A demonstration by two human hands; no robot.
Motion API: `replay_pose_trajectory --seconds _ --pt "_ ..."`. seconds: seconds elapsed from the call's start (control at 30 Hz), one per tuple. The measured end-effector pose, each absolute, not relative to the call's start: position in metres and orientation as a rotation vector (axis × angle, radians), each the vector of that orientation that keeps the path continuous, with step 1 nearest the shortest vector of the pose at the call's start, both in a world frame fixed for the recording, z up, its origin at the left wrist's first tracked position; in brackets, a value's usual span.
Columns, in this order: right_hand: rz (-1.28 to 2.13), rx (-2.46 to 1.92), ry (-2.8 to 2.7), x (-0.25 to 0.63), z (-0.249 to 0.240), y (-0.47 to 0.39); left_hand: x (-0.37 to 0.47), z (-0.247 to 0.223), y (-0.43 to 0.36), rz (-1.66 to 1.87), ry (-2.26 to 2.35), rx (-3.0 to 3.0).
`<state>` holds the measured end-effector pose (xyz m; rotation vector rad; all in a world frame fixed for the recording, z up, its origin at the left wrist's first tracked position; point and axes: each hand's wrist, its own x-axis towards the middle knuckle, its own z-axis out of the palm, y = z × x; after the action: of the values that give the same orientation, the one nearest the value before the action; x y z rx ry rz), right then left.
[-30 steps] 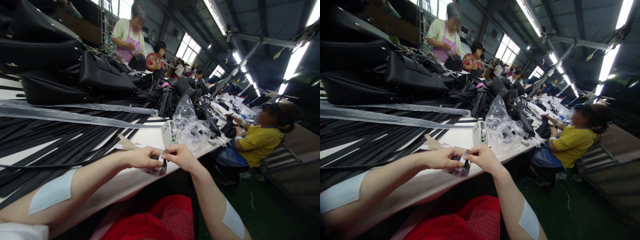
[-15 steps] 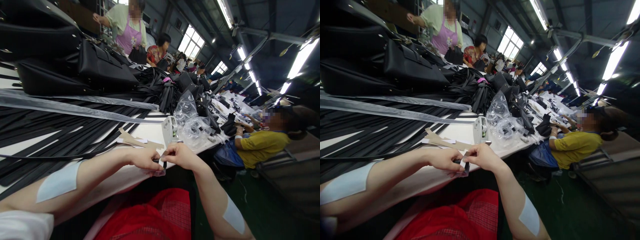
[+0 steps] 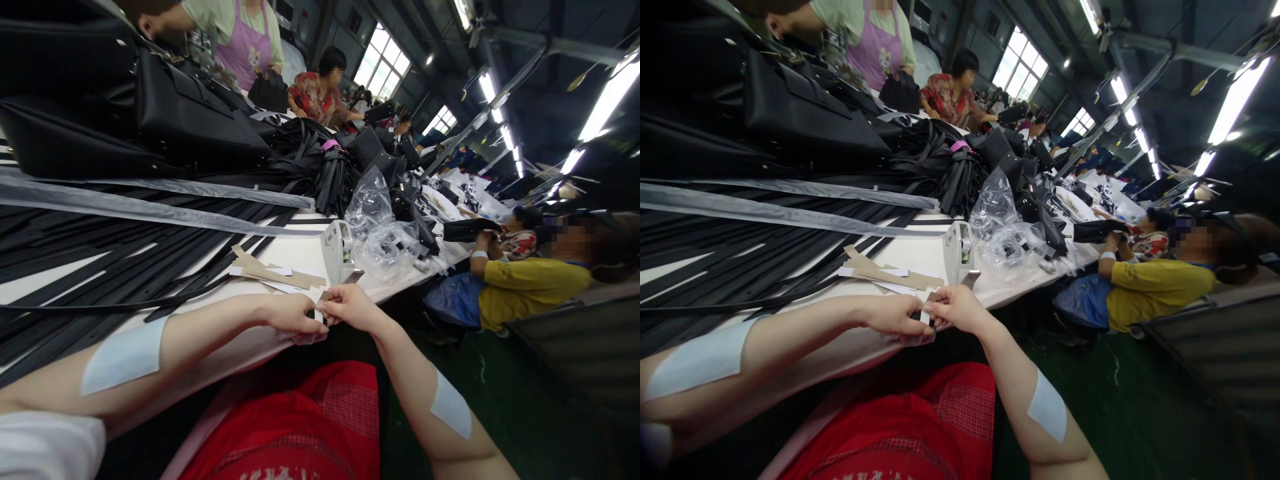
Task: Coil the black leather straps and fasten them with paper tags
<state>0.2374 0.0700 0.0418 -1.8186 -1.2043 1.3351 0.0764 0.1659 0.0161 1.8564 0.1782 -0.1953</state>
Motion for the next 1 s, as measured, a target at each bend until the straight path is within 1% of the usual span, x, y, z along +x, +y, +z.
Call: replay_pose_trajectory --seconds 0.07,0.23,0.4,0.47,0.6,0.67,0.77,0.9,0.97,1.0 --pt "1.348 -1.813 -1.263 0.238 0.042 0.069 0.077 0.011 0.164 -0.209 0.145 1.857" --pt "1.502 -1.768 -1.378 0.243 0.049 0.07 0.079 0.005 0.162 -0.239 0.117 1.802" --pt "1.481 -1.821 -1.404 0.243 0.05 0.072 0.081 0.004 0.163 -0.254 0.163 1.777" --pt "1.357 -1.843 -1.508 0.24 0.05 0.07 0.08 0.005 0.167 -0.298 0.163 1.694" --pt "0.895 -1.852 -1.748 0.235 0.048 0.064 0.075 0.009 0.181 -0.407 0.102 1.324" --pt "0.821 -1.841 -1.72 0.234 0.044 0.063 0.073 0.01 0.187 -0.326 0.13 1.304" --pt "0.98 -1.828 -1.561 0.239 0.035 0.063 0.074 0.005 0.19 -0.195 0.257 1.468" --pt "1.32 -1.837 -1.387 0.245 0.031 0.067 0.079 -0.004 0.185 -0.292 0.203 1.533" --pt "1.3 -1.871 -1.456 0.245 0.034 0.068 0.08 -0.004 0.182 -0.289 0.211 1.545" --pt "1.18 -1.908 -1.545 0.244 0.036 0.067 0.08 -0.003 0.181 -0.27 0.248 1.545"
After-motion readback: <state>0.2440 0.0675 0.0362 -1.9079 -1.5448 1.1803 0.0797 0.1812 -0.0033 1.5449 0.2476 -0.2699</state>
